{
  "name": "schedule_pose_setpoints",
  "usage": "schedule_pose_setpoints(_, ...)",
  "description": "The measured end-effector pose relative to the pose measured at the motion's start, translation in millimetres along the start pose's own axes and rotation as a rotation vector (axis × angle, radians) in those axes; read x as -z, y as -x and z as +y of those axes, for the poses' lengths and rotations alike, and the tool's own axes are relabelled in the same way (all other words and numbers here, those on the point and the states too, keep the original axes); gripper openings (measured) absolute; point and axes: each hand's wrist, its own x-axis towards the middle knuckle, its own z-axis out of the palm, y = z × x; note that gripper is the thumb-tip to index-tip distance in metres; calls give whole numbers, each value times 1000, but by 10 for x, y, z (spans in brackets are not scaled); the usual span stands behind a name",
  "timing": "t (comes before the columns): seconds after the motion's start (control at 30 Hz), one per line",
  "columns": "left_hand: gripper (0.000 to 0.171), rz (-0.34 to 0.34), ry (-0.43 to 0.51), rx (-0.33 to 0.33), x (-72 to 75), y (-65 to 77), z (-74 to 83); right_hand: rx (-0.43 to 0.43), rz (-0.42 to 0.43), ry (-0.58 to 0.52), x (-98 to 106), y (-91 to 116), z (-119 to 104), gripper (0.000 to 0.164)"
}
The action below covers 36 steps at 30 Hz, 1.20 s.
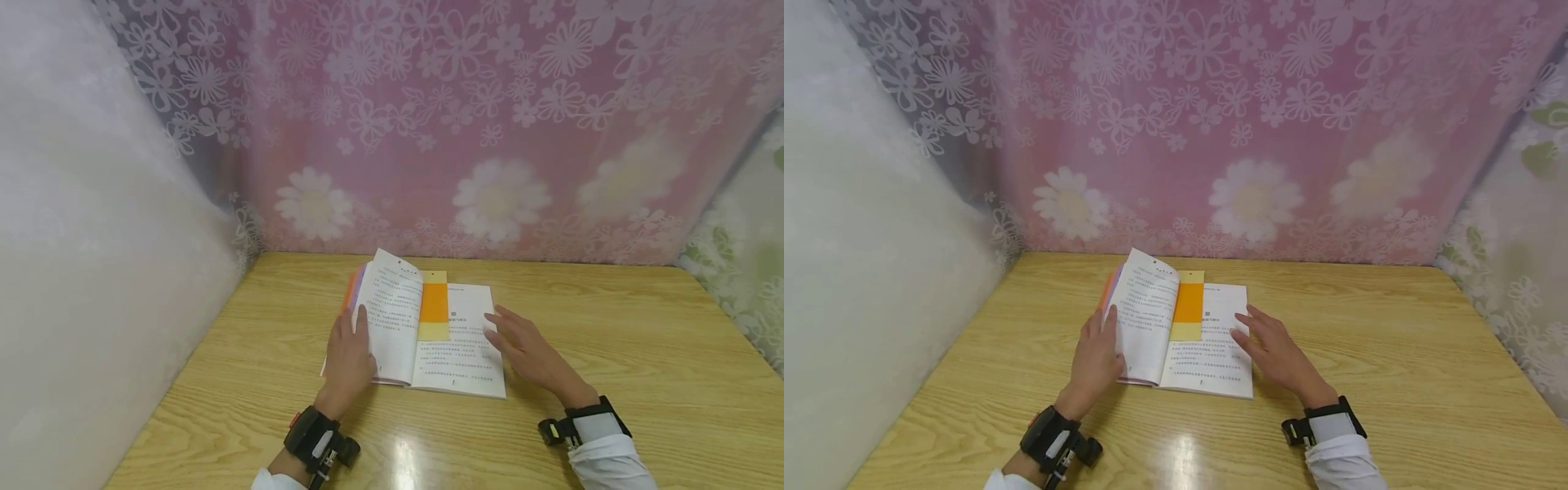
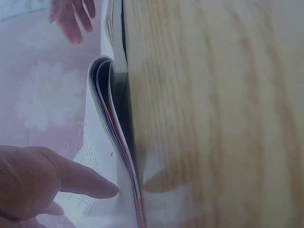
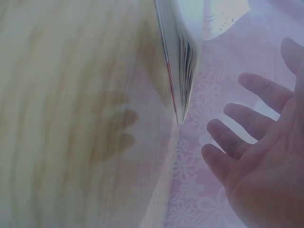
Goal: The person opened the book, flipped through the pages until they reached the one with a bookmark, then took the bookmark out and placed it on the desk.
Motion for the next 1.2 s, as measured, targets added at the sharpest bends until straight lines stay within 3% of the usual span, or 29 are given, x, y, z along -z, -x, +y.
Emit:
schedule_pose_setpoints(0.2,42,98,-47,-91,-38,2,-10,1,-2,1,6,3,-13,59)
schedule_pose_setpoints(0.37,31,101,-125,-112,-13,16,-13,3,-11,-3,-4,-14,-18,59)
schedule_pose_setpoints(0.47,18,54,-152,-156,5,7,-12,3,-22,5,-9,-37,-14,60)
schedule_pose_setpoints(0.57,8,-50,-135,-198,15,-7,-16,-3,-32,17,-6,-66,-14,62)
schedule_pose_setpoints(0.73,13,-225,-39,-178,27,-18,-55,-31,-35,8,3,-126,-34,65)
schedule_pose_setpoints(0.93,6,-249,-48,-178,50,-39,-113,-46,-6,-66,-20,-230,-52,65)
schedule_pose_setpoints(1.2,12,-284,-50,-171,68,-21,-121,-69,-12,-124,-51,-393,-164,67)
